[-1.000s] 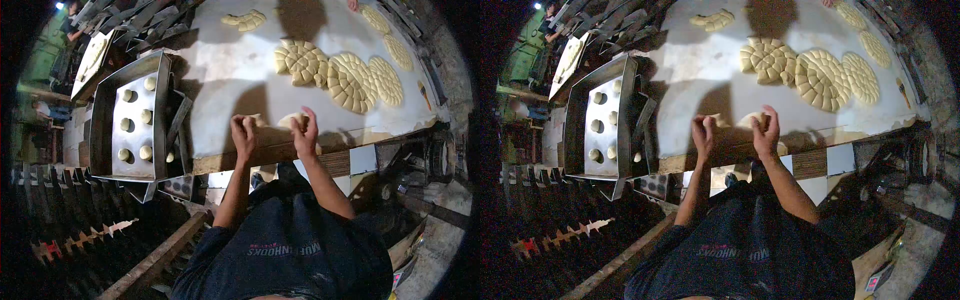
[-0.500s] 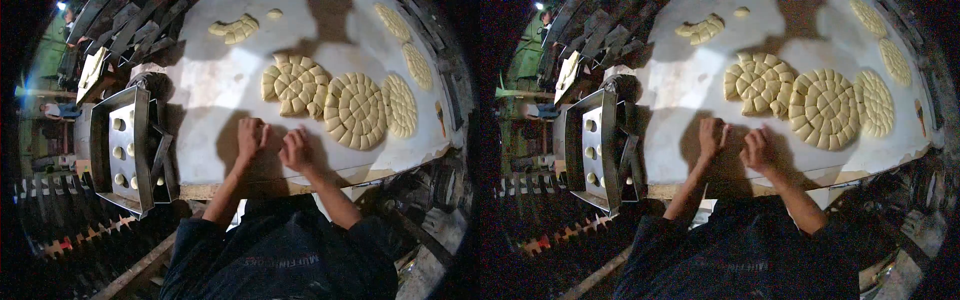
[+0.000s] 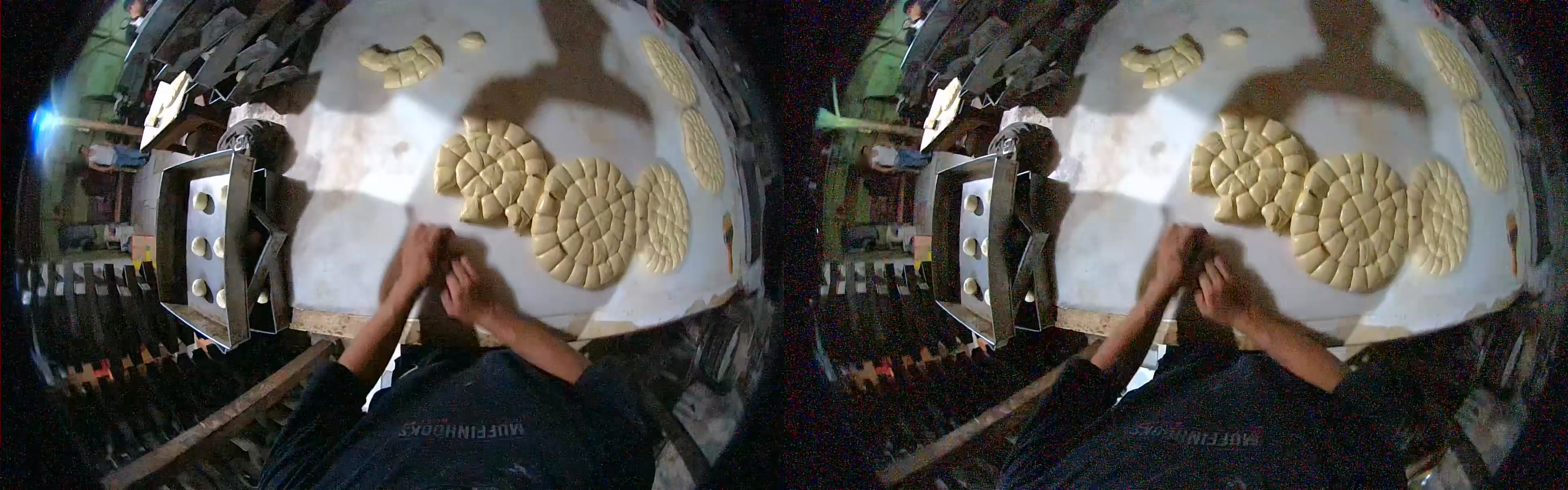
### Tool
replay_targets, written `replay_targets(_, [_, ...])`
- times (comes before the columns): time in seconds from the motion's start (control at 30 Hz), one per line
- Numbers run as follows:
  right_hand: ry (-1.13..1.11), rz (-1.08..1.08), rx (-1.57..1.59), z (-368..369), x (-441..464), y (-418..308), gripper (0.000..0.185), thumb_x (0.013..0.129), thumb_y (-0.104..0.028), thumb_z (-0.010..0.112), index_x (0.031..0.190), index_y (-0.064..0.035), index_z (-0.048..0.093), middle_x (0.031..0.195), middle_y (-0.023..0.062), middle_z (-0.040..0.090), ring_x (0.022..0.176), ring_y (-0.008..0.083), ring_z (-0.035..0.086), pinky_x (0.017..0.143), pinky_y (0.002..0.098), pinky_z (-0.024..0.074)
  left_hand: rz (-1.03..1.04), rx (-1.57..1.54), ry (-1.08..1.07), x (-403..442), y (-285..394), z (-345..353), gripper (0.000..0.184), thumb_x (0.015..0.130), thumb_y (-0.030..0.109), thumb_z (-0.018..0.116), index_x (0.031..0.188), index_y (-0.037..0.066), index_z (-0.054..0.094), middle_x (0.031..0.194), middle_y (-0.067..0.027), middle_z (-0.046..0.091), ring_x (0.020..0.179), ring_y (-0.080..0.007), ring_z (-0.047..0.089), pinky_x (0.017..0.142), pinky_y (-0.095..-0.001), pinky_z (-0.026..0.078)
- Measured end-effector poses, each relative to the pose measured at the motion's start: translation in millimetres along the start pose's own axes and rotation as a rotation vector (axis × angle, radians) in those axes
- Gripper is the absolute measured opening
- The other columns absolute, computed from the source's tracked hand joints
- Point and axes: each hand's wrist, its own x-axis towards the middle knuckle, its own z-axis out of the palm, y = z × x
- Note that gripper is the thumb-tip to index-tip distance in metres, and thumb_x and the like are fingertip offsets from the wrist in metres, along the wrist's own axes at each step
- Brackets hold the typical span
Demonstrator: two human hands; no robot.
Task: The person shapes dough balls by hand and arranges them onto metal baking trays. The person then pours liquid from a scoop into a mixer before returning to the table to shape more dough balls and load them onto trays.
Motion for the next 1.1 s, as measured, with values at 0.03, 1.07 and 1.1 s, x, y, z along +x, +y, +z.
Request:
replay_targets(0.03, [-0.037, -0.089, 0.033, -2.5, -15.9, 0.6, 0.023, 0.075, -0.022, 0.062, 0.078, 0.0007, 0.062, 0.089, 0.0197, 0.062, 0.092, 0.0358, 0.058, 0.093, 0.0493, 0.0460, 0.265, 0.175, 0.112, -24.2, -12.7, 17.4, 0.039, 0.099, 0.020, 0.036, 0.129, 0.002, 0.052, 0.120, -0.0158, 0.058, 0.108, -0.0354, 0.054, 0.092, -0.0460, 0.043])
replay_targets(1.07, [-0.146, -0.167, 0.095, -28.3, 26.5, 51.7, 0.011, 0.076, -0.007, 0.058, 0.077, 0.0027, 0.054, 0.080, 0.0187, 0.053, 0.084, 0.0378, 0.053, 0.088, 0.0506, 0.0444, -0.167, -0.161, 0.054, -22.0, -27.6, -76.3, 0.018, 0.083, 0.019, 0.061, 0.097, 0.009, 0.063, 0.100, -0.0120, 0.061, 0.106, -0.0302, 0.054, 0.097, -0.0448, 0.039])
replay_targets(1.1, [-0.133, -0.104, 0.107, -24.7, 40.6, 50.8, 0.010, 0.075, -0.005, 0.058, 0.077, 0.0031, 0.053, 0.080, 0.0189, 0.053, 0.083, 0.0383, 0.053, 0.086, 0.0500, 0.0450, -0.184, -0.151, 0.127, -3.3, -34.4, -83.2, 0.018, 0.081, 0.017, 0.059, 0.097, 0.009, 0.064, 0.099, -0.0113, 0.061, 0.104, -0.0302, 0.054, 0.094, -0.0436, 0.040])
